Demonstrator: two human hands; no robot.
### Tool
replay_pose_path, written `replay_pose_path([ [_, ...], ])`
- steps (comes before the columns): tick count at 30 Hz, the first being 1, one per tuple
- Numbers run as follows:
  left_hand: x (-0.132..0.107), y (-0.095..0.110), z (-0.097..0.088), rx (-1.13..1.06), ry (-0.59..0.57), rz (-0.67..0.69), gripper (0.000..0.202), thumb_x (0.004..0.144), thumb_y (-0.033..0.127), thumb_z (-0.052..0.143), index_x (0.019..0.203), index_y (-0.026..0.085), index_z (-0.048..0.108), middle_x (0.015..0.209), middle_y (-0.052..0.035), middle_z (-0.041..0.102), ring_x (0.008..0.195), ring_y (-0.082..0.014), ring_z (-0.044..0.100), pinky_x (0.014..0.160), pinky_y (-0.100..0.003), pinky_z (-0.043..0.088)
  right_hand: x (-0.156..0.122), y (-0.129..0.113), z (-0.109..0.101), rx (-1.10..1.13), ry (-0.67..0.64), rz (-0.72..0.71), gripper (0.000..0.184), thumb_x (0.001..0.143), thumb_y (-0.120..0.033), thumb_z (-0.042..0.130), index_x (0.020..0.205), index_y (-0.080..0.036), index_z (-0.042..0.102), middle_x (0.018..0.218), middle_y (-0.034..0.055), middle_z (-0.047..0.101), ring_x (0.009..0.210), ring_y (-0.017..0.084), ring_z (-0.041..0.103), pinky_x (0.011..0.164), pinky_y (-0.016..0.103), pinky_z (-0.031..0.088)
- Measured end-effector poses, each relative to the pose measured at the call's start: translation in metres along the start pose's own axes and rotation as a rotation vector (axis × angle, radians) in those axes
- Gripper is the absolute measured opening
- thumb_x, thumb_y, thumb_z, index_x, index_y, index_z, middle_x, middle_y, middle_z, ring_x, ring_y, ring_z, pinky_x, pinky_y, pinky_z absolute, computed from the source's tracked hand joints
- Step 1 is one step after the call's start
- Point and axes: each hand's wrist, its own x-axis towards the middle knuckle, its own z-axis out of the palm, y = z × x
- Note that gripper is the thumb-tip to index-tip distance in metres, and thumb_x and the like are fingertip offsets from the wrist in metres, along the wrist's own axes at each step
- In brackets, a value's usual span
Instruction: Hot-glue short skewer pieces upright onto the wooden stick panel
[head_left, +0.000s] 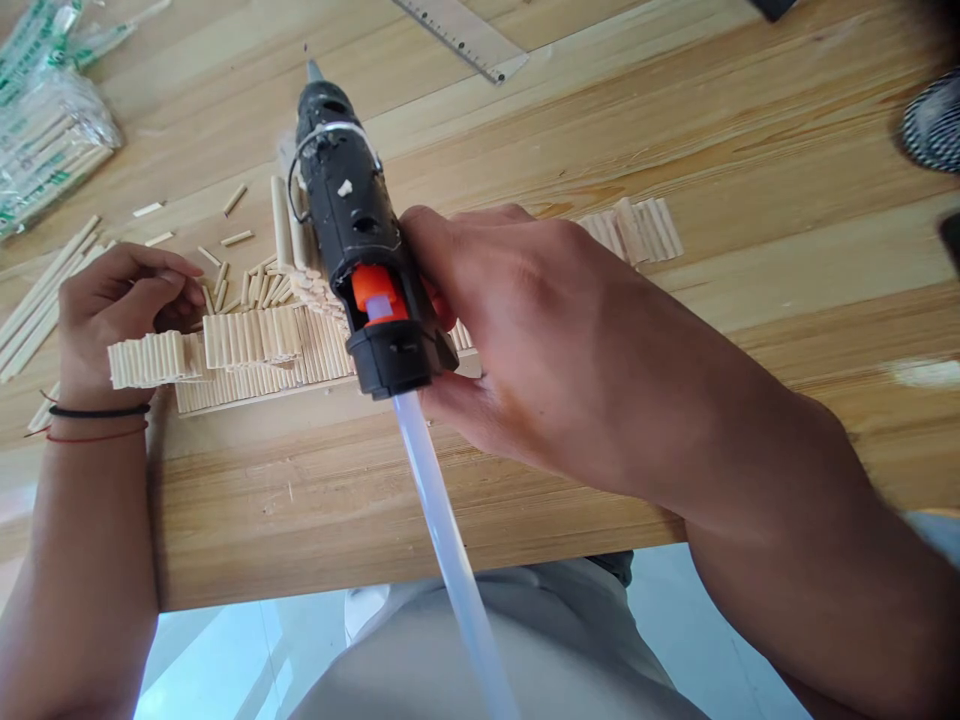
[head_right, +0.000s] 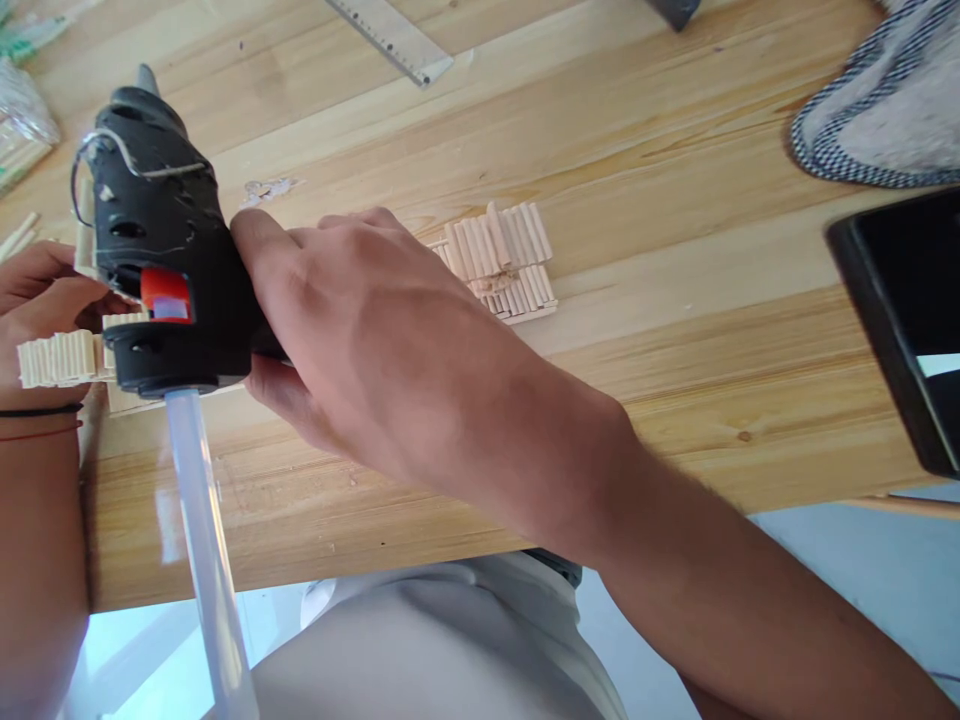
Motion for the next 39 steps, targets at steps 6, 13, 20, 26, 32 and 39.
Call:
replay_pose_path([
  [6,0.002,-0.006,-0.003,-0.016,-0.019,-0.014,0.01,0.075,0.009,0.067,0.079,0.012,0.076,0.061,0.0011,0.068,0.05,-0.0069,0.058,0.045,-0.015,0.043,-0.003,0.005,0.004,0.117,0.096,-0.077,0.019,0.093,-0.03,0.072,0.093,-0.022,0.054,0.09,0.0027,0.061,0.092,0.025,0.064,0.091,0.042,0.055],
  [13,0.002,-0.007,-0.014,-0.055,-0.076,-0.166,0.01,0.075,0.023,0.076,0.082,0.015,0.075,0.067,-0.0024,0.068,0.058,-0.0112,0.059,0.052,-0.021,0.044,-0.004,0.008,0.007,0.229,0.151,-0.18,0.021,0.089,-0.017,0.073,0.09,-0.022,0.053,0.089,0.0048,0.066,0.087,0.025,0.061,0.088,0.041,0.05],
  [20,0.0,-0.008,-0.023,-0.011,-0.121,-0.175,0.021,0.075,0.038,0.082,0.083,0.02,0.076,0.069,-0.0008,0.065,0.061,-0.0138,0.054,0.054,-0.026,0.039,0.001,0.007,0.008,0.256,0.117,-0.206,0.017,0.086,-0.014,0.07,0.098,-0.017,0.059,0.099,0.0095,0.071,0.092,0.027,0.061,0.091,0.041,0.046],
  [26,-0.001,-0.001,-0.022,-0.013,-0.13,-0.162,0.03,0.073,0.047,0.083,0.082,0.02,0.076,0.066,-0.0009,0.063,0.062,-0.0154,0.053,0.056,-0.027,0.04,0.002,0.005,0.011,0.308,0.19,-0.172,0.016,0.082,-0.015,0.069,0.093,-0.019,0.058,0.092,0.0072,0.07,0.087,0.025,0.059,0.088,0.039,0.046],
  [32,-0.002,0.0,-0.022,0.011,-0.148,-0.142,0.035,0.074,0.052,0.084,0.083,0.019,0.075,0.069,-0.002,0.063,0.063,-0.0156,0.053,0.056,-0.027,0.039,0.003,0.006,0.013,0.327,0.227,-0.2,0.012,0.084,-0.014,0.066,0.092,-0.019,0.058,0.089,0.0066,0.069,0.086,0.025,0.059,0.086,0.037,0.045],
  [39,-0.003,0.004,-0.019,-0.022,-0.132,-0.173,0.042,0.069,0.058,0.086,0.081,0.019,0.075,0.068,-0.0016,0.063,0.063,-0.0153,0.052,0.056,-0.026,0.04,0.002,0.006,0.013,0.334,0.192,-0.201,0.013,0.085,-0.013,0.066,0.094,-0.018,0.059,0.091,0.0062,0.069,0.086,0.024,0.059,0.09,0.038,0.045],
])
